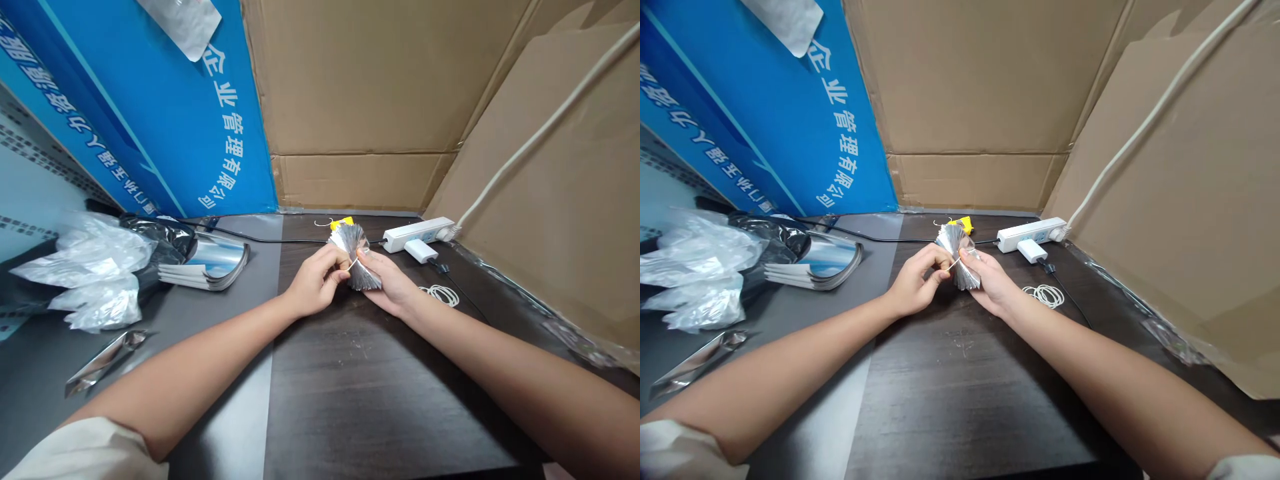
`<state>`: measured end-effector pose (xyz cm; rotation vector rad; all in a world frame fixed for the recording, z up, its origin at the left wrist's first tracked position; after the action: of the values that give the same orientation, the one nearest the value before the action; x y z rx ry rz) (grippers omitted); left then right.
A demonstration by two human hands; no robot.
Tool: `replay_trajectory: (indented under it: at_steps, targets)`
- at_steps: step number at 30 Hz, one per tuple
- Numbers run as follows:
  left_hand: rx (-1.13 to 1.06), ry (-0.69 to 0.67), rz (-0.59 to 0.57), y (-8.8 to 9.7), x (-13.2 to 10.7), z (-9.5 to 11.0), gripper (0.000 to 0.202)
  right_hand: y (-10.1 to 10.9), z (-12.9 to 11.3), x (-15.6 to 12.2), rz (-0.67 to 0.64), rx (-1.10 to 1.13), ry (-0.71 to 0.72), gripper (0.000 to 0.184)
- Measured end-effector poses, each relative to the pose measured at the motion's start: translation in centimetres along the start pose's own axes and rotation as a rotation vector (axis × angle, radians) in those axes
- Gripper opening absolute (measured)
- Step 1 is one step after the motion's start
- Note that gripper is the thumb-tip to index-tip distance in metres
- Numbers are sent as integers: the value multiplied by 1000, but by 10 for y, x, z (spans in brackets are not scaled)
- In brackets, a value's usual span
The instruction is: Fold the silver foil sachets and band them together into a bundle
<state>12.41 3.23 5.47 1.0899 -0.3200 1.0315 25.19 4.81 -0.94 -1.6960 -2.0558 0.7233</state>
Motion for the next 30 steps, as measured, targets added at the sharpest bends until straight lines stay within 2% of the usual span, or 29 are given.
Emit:
replay_trajectory:
  at_steps: [2, 5, 7, 10, 12, 16, 22, 24, 27, 30]
  targets:
    - [-73, 46, -64, 0, 2, -2, 30, 6, -6, 2, 20, 16, 23, 43]
    - [-69, 122, -165, 1, 5, -4, 41, 16, -17, 7, 56, 20, 57, 43]
    - [-75, 101, -196, 3, 7, 1, 43, 22, -23, 9, 77, 22, 83, 44]
    - [-195, 53, -129, 8, 10, 13, 39, 23, -26, 10, 83, 24, 108, 45]
    - [-406, 69, -46, 12, 9, 17, 33, 20, -24, 10, 70, 21, 109, 45]
    - [-741, 229, 44, 8, 6, 14, 24, 12, -19, 7, 38, 15, 100, 43]
    - [-803, 511, 105, -4, 3, -3, 28, 15, -20, 6, 53, 34, 117, 43]
    - [-823, 580, 125, -8, 2, -11, 38, 17, -20, 6, 59, 38, 119, 44]
    - [-929, 647, 212, -9, -2, -21, 54, 18, -20, 5, 64, 29, 129, 42]
    - [-1002, 785, 310, -12, -9, -28, 52, 13, -20, 2, 57, 16, 147, 43]
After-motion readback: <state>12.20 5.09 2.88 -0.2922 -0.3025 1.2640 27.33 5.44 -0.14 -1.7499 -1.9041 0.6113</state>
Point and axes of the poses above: each hand's wrist, its own x-axis towards the middle knuckle, its own y-axis out of the back of the hand, z = x × y, the point moved 7 cm from there along x, towards the middle knuckle, and after that the axes turned 9 degrees about x, right-handed, at the moved point
